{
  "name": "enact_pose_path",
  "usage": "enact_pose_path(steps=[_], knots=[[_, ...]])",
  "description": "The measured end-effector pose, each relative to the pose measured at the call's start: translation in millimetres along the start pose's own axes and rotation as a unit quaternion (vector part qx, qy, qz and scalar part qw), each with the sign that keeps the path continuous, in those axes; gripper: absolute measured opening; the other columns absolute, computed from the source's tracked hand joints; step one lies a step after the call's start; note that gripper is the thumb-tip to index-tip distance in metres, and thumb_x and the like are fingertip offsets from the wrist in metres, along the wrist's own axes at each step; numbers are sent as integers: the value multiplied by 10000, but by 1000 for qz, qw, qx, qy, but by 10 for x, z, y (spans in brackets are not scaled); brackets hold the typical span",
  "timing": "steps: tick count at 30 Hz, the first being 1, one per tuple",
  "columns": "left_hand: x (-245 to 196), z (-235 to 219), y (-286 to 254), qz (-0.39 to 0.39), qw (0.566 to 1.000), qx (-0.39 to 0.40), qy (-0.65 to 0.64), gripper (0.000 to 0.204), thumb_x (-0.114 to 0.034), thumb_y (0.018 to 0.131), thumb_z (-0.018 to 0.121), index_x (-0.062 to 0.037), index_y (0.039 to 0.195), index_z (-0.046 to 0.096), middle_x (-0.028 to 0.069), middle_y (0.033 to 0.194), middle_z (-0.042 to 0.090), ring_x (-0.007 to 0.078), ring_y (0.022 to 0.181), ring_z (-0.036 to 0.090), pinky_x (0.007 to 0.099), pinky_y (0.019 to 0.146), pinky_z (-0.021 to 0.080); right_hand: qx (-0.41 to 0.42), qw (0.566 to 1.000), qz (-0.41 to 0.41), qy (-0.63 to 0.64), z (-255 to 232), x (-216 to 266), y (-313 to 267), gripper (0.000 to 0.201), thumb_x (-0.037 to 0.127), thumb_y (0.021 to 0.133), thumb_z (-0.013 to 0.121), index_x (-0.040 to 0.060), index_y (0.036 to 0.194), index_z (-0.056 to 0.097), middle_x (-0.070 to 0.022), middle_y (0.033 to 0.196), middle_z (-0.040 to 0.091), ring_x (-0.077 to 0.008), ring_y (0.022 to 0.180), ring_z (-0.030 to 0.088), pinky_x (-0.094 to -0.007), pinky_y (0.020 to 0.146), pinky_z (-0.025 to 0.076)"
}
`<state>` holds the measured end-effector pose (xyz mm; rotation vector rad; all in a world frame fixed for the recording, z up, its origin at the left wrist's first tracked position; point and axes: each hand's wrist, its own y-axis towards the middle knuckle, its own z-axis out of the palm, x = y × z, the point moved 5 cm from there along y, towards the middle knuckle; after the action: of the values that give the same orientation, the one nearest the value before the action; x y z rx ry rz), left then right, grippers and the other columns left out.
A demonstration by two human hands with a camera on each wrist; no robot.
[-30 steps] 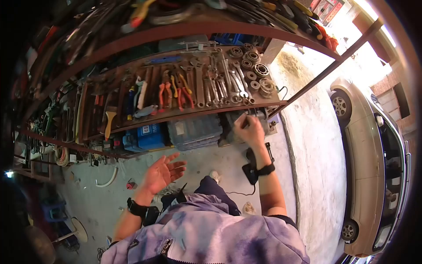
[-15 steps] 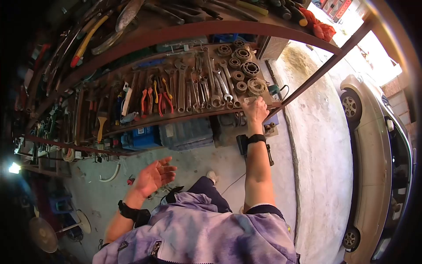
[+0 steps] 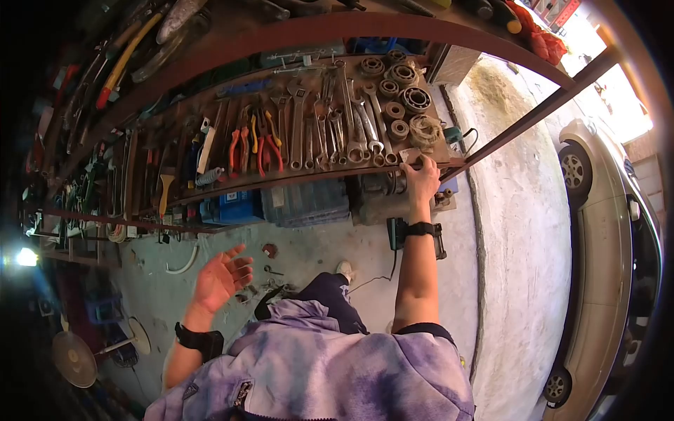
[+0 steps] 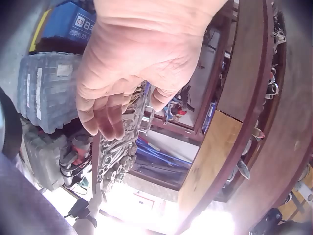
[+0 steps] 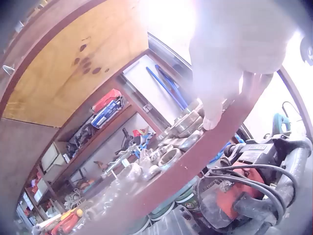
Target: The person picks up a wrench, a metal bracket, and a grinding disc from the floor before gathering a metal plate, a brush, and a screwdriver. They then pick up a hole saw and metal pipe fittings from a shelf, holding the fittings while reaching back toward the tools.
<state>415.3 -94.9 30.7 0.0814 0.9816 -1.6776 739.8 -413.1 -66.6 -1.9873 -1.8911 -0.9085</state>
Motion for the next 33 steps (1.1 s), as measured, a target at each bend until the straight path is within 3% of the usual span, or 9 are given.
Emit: enact_pose_path(steps=[3, 5, 7, 10, 21, 23, 26, 30, 33], knots=[[-15, 32, 7, 5, 1000, -6, -1, 463, -339, 860, 421, -41, 1212, 386, 147, 1048, 544, 240, 921, 538, 367, 841, 423, -14, 1000, -12, -18, -61, -63, -5, 483, 319, 614, 704, 73, 1009, 574, -68, 1049, 550, -258, 948, 519, -350, 792, 419], [-68, 6, 9, 28, 999, -21, 7, 451, -338, 860, 421, -47, 1204, 396, 147, 1046, 545, 241, 919, 539, 371, 836, 424, 52, 991, -60, 107, 0, -196, 55, 428, 281, 633, 693, 71, 990, 585, -56, 1050, 554, -242, 932, 537, -322, 766, 431], [-89, -21, 20, 32, 999, -26, 3, 435, -336, 860, 421, -58, 1195, 409, 137, 1044, 548, 235, 917, 540, 365, 830, 427, 54, 993, -57, 90, -1, -288, 76, 339, 251, 655, 678, 94, 948, 610, -34, 1014, 572, -222, 900, 559, -309, 732, 441], [-107, -72, 40, 43, 998, -48, -3, 428, -337, 847, 449, -76, 1185, 426, 112, 1044, 552, 219, 920, 537, 345, 825, 429, 41, 996, -8, 81, -12, -268, 127, 180, 237, 671, 657, 147, 826, 648, -4, 916, 595, -215, 795, 586, -312, 681, 448], [109, -104, 166, 42, 995, -79, -34, 393, -317, 855, 447, -79, 1169, 441, 81, 1009, 573, 198, 880, 555, 342, 803, 439, 34, 993, 73, 90, 4, -350, 174, 185, 237, 673, 637, 127, 821, 661, -10, 932, 596, -224, 825, 581, -297, 698, 442], [145, -136, 158, 40, 994, -93, -41, 399, -321, 850, 456, -78, 1165, 444, 78, 1004, 572, 193, 876, 552, 342, 796, 441, 72, 993, -8, 89, 8, -378, 242, 191, 218, 681, 625, 113, 837, 659, -30, 936, 601, -225, 828, 584, -293, 713, 442], [175, -221, 80, 64, 991, -104, -46, 392, -331, 842, 460, -92, 1153, 463, 74, 1013, 559, 186, 885, 537, 340, 802, 432, 130, 980, -17, 152, 83, -492, 271, 184, 199, 693, 612, 102, 843, 657, -47, 930, 604, -235, 825, 584, -297, 718, 443], [205, -325, -71, 89, 984, -141, -68, 393, -306, 843, 471, -82, 1165, 450, 66, 986, 558, 174, 856, 536, 332, 769, 441, 136, 981, 4, 142, 81, -498, 265, 179, 185, 697, 607, 104, 850, 650, -43, 918, 605, -254, 807, 583, -303, 709, 445], [226, -445, -207, 105, 978, -162, -78, 392, -302, 845, 469, -78, 1166, 448, 67, 994, 555, 172, 861, 534, 332, 770, 442, 79, 993, -49, 72, -45, -312, 233, 173, 203, 709, 600, 114, 851, 645, -37, 904, 603, -261, 792, 582, -311, 692, 449]])
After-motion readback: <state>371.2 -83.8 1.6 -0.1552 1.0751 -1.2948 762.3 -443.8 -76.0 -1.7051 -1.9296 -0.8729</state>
